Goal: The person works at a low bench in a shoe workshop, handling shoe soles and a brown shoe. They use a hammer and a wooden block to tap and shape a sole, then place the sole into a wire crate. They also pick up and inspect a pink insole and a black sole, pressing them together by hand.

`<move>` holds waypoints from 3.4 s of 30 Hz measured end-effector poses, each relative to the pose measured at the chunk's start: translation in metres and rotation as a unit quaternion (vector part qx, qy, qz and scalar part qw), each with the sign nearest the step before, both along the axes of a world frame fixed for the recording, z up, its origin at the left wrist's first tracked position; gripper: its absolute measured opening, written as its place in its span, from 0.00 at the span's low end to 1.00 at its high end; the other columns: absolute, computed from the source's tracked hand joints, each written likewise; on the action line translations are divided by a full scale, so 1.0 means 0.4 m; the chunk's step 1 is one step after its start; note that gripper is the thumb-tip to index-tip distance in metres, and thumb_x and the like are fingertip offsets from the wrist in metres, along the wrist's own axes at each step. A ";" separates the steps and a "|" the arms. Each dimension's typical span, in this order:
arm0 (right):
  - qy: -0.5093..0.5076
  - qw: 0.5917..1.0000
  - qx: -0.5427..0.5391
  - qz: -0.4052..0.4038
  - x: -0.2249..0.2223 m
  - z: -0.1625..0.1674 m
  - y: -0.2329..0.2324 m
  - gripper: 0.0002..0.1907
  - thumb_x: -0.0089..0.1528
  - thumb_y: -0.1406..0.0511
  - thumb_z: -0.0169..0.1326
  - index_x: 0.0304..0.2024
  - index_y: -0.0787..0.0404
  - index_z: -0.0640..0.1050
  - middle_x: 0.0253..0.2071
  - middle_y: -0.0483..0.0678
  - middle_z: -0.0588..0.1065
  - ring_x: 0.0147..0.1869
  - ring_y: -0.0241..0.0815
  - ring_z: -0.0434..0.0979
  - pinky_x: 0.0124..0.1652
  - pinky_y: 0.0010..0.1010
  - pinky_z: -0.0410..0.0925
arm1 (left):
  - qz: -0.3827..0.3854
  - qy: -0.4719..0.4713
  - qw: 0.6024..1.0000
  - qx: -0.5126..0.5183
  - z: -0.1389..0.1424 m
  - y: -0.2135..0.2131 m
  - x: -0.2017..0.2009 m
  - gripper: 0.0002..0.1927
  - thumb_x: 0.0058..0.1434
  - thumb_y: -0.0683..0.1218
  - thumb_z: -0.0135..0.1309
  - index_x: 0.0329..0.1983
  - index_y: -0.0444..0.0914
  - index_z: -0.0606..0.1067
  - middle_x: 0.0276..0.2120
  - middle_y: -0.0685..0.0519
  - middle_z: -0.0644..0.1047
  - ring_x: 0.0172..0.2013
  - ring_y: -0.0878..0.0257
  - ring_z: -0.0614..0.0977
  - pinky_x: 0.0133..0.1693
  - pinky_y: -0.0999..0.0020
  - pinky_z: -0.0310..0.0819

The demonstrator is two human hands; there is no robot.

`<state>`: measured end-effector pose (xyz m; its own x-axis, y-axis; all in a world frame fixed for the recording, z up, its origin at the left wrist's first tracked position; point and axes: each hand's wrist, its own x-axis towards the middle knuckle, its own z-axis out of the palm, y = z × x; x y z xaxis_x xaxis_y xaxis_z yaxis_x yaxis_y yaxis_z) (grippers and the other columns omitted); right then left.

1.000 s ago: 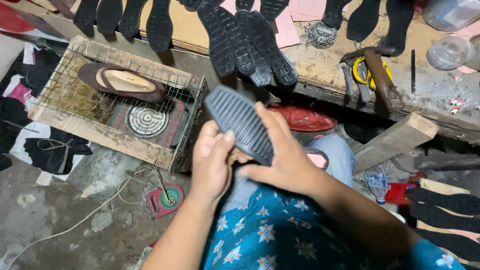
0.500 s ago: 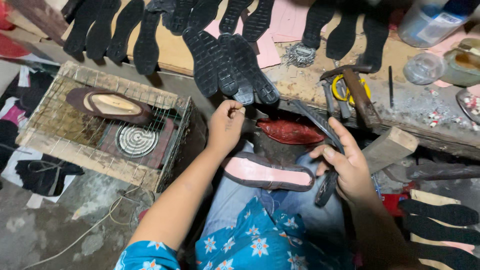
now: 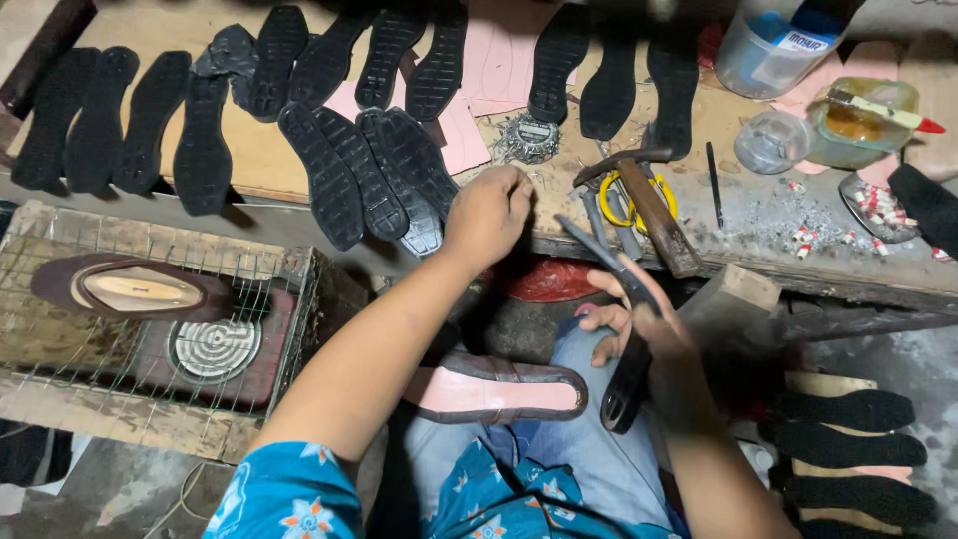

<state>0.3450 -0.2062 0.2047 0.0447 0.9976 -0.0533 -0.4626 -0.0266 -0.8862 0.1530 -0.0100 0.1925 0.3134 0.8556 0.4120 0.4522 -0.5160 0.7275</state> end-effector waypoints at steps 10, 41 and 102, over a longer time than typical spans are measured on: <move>-0.033 0.998 -0.043 -0.018 0.028 -0.009 0.110 0.20 0.63 0.68 0.50 0.58 0.65 0.72 0.48 0.47 0.78 0.50 0.37 0.79 0.50 0.30 0.73 | -0.162 -0.388 0.750 -0.511 -0.060 -0.230 0.115 0.31 0.69 0.54 0.47 0.71 0.42 0.55 0.59 0.46 0.72 0.55 0.60 0.77 0.50 0.64 0.75; -0.755 0.571 -0.301 -0.111 0.336 -0.120 0.792 0.37 0.61 0.51 0.59 0.64 0.70 0.72 0.67 0.65 0.69 0.70 0.66 0.67 0.65 0.54 0.61 | -0.077 -0.514 0.778 -0.352 -0.003 -0.442 -0.304 0.41 0.63 0.29 0.44 0.78 0.39 0.49 0.56 0.44 0.76 0.56 0.61 0.77 0.58 0.68 0.68; -0.013 0.995 -0.028 0.095 -0.307 0.045 -0.093 0.16 0.65 0.75 0.48 0.55 0.68 0.72 0.50 0.52 0.78 0.49 0.39 0.80 0.52 0.32 0.73 | 0.048 -0.642 0.732 -0.223 0.113 -0.671 -0.598 0.13 0.69 0.35 0.47 0.56 0.28 0.73 0.47 0.47 0.79 0.46 0.60 0.81 0.53 0.60 0.74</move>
